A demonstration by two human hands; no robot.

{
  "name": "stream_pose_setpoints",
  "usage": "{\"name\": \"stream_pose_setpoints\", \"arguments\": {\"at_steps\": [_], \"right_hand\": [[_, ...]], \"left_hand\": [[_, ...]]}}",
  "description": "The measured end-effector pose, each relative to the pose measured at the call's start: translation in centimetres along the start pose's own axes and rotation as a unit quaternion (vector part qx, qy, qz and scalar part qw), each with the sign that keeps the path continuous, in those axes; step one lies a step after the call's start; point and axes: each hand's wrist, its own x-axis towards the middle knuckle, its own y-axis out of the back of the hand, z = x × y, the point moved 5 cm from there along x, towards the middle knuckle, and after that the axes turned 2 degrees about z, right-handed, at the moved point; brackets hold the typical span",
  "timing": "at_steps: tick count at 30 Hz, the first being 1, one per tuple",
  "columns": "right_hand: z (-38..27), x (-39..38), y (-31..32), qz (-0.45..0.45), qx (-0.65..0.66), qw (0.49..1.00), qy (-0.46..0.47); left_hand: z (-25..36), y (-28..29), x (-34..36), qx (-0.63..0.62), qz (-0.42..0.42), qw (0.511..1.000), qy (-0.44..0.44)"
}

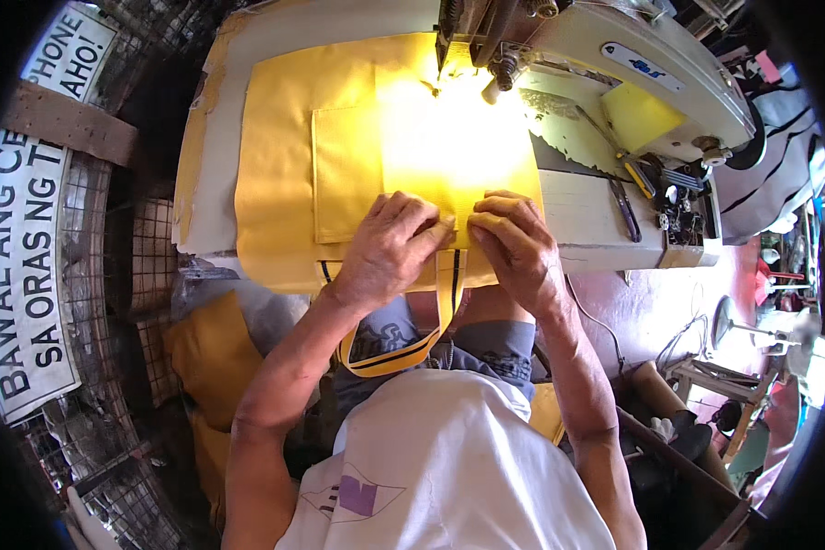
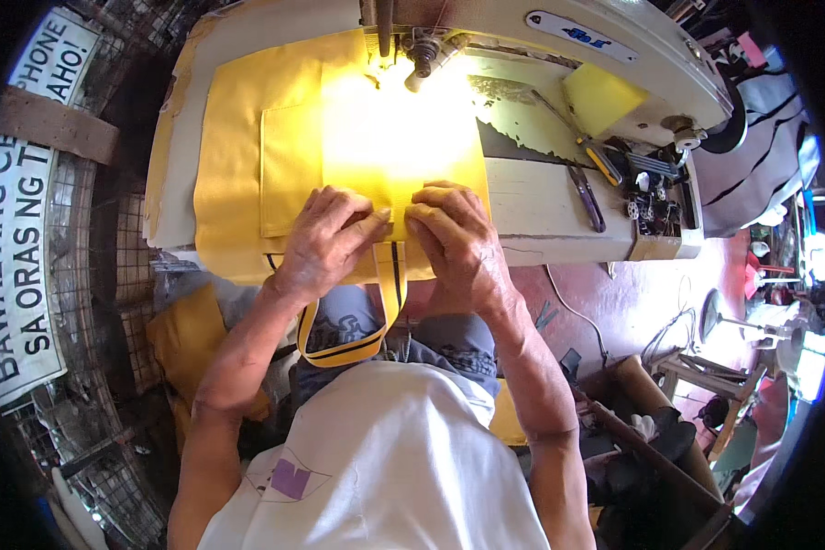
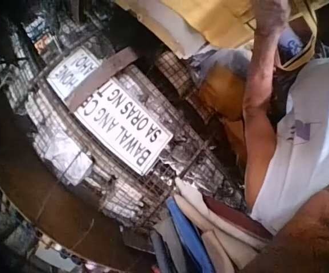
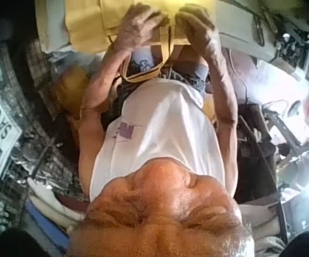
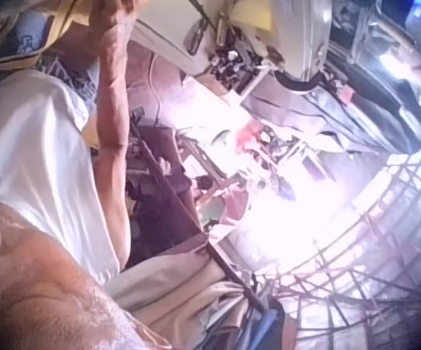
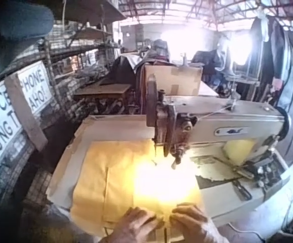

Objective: Sewing and assembling components of a yellow leather tote bag using an industrial sewing machine.

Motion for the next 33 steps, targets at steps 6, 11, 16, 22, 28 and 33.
{"name": "stream_pose_setpoints", "arguments": {"at_steps": [6, 11, 16, 22, 28, 33], "right_hand": [[-1.0, -0.6, 0.5, -0.009, -0.044, 0.999, 0.006], [-0.2, -1.1, 0.2, 0.015, -0.009, 1.000, 0.001], [-0.2, -1.1, 0.2, 0.007, -0.016, 1.000, 0.003], [-0.5, -1.0, 0.4, -0.002, -0.019, 1.000, 0.012], [-0.6, -1.2, 0.3, -0.025, -0.043, 0.997, 0.064], [-1.4, -2.1, 0.0, -0.036, -0.080, 0.991, 0.104]], "left_hand": [[-0.5, 0.4, 0.4, -0.026, -0.014, 1.000, -0.009], [-0.2, 0.3, 0.2, -0.013, -0.003, 1.000, -0.017], [-0.3, 0.1, 0.0, -0.023, 0.024, 0.999, -0.029], [0.0, 0.2, 0.1, 0.006, 0.012, 1.000, -0.026], [-0.5, 1.0, 0.6, -0.022, -0.042, 0.999, -0.011], [-2.2, 1.2, 2.0, -0.114, -0.156, 0.981, -0.034]]}}
